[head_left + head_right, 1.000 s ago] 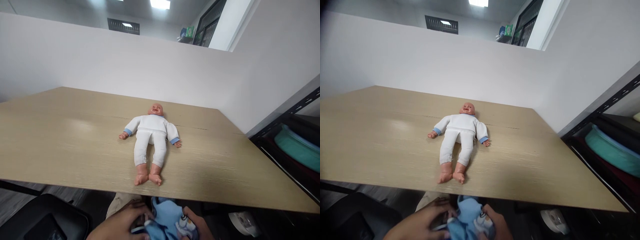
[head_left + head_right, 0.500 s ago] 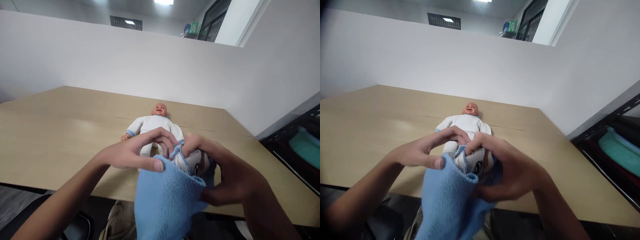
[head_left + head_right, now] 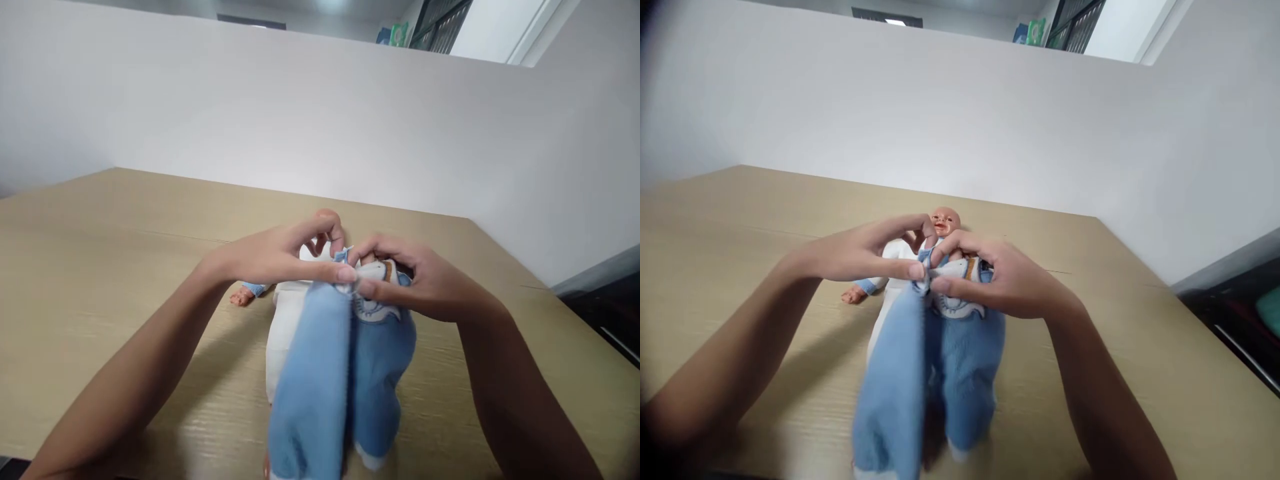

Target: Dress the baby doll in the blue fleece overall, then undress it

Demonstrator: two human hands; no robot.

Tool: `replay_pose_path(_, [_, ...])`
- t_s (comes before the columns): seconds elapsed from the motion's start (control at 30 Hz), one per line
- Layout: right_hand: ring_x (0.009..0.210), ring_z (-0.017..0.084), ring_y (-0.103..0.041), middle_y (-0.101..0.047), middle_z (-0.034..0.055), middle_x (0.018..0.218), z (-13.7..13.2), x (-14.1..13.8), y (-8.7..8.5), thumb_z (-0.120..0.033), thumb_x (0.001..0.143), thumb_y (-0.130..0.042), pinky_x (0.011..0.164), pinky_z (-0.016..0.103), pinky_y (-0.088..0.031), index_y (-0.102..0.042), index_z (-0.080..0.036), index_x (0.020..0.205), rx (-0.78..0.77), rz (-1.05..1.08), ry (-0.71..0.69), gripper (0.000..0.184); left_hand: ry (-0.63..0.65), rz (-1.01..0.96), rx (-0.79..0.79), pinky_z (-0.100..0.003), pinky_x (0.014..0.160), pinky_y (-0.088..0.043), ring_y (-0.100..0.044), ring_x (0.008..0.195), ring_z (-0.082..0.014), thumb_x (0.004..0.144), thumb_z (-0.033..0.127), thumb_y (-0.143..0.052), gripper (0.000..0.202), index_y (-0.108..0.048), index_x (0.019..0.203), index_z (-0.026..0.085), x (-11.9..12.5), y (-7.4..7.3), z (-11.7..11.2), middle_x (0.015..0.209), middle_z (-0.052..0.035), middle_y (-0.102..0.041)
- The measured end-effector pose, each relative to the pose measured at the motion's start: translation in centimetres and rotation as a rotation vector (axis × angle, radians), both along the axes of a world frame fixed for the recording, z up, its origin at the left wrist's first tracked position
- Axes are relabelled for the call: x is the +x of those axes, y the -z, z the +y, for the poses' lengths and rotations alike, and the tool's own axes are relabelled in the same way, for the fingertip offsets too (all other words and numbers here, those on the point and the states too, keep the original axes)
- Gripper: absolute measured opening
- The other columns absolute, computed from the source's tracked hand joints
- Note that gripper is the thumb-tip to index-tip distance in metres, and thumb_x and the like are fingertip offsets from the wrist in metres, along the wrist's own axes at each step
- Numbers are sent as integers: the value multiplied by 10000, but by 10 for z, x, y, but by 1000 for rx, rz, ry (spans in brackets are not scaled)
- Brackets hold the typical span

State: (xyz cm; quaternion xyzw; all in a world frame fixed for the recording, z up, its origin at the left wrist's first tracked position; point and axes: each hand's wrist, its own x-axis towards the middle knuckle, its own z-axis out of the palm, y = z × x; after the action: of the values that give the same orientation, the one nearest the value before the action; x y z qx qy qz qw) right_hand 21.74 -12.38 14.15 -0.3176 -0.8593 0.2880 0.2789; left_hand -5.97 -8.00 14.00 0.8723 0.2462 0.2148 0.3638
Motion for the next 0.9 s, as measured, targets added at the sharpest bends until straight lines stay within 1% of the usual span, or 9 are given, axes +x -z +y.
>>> replay_pose_path(0.07, [935, 193, -733, -813, 15, 1053, 5, -5, 4, -416, 1027, -786, 859, 307, -541, -831, -271, 1115, 9, 75, 16, 175, -32, 23, 7, -358, 955, -527, -649, 1166, -255, 954, 545, -816, 414, -675, 1221, 262, 6, 2, 3, 1293, -58, -685])
replay_pose_path(0.2, [991, 201, -749, -816, 24, 1103, 7, -7, 10, -384, 1024, -802, 894, 322, -574, -828, -271, 1103, 3, 207, 102, 141, 46, 0, 4, -355, 906, -556, -688, 1133, -262, 888, 535, -886, 538, -688, 1299, 250, 12, 11, 12, 1310, -88, -691])
replay_pose_path(0.37, [921, 189, -732, -786, 31, 1073, 14, 2, 17, -408, 990, -846, 809, 310, -591, -797, -258, 1154, -27, 285, 162, 228, 67, -106, -87, -307, 723, -529, -677, 837, -180, 980, 492, -813, 533, -656, 1437, 267, 6, 24, 28, 1016, -38, -732])
replay_pose_path(0.53, [1001, 209, -734, -777, 32, 1089, 17, 3, 20, -377, 939, -904, 887, 331, -627, -792, -272, 1105, 51, 366, 118, 226, 97, -158, -171, -260, 532, -412, -561, 617, -127, 1016, 439, -786, 491, -633, 1452, 271, 2, 27, 32, 754, 20, -626])
replay_pose_path(0.6, [998, 216, -738, -773, 30, 1066, 14, 0, 19, -371, 914, -927, 886, 341, -641, -793, -280, 1081, 87, 390, 106, 233, 97, -214, -207, -264, 583, -478, -608, 690, -143, 1030, 435, -761, 393, -650, 1355, 243, 5, 29, 30, 809, 1, -642])
replay_pose_path(0.67, [978, 220, -741, -766, 29, 1036, 10, -4, 19, -369, 890, -947, 873, 347, -650, -796, -282, 1075, 107, 398, 91, 254, 54, -300, -165, -312, 757, -581, -678, 883, -181, 1023, 426, -768, 329, -644, 1257, 231, 10, 31, 29, 990, -41, -689])
replay_pose_path(0.77, [960, 218, -749, -758, 25, 1003, 6, -9, 20, -382, 879, -957, 875, 355, -659, -796, -280, 1061, 112, 420, 54, 263, -19, -438, 15, -418, 1053, -584, -656, 1244, -257, 923, 403, -879, 462, -607, 1271, 266, 16, 37, 27, 1330, -88, -658])
replay_pose_path(0.83, [963, 221, -755, -756, 25, 996, 3, -13, 22, -401, 894, -945, 884, 365, -667, -792, -279, 1037, 116, 449, 32, 242, 23, -494, 75, -463, 1162, -540, -591, 1400, -298, 863, 394, -929, 603, -583, 1349, 306, 19, 41, 26, 1481, -98, -599])
replay_pose_path(0.9, [952, 214, -758, -757, 17, 991, 0, -17, 23, -378, 904, -939, 894, 369, -676, -790, -288, 1026, 123, 480, 4, 212, 152, -487, 27, -479, 1184, -531, -589, 1428, -313, 887, 401, -903, 637, -565, 1422, 329, 20, 42, 25, 1498, -103, -609])
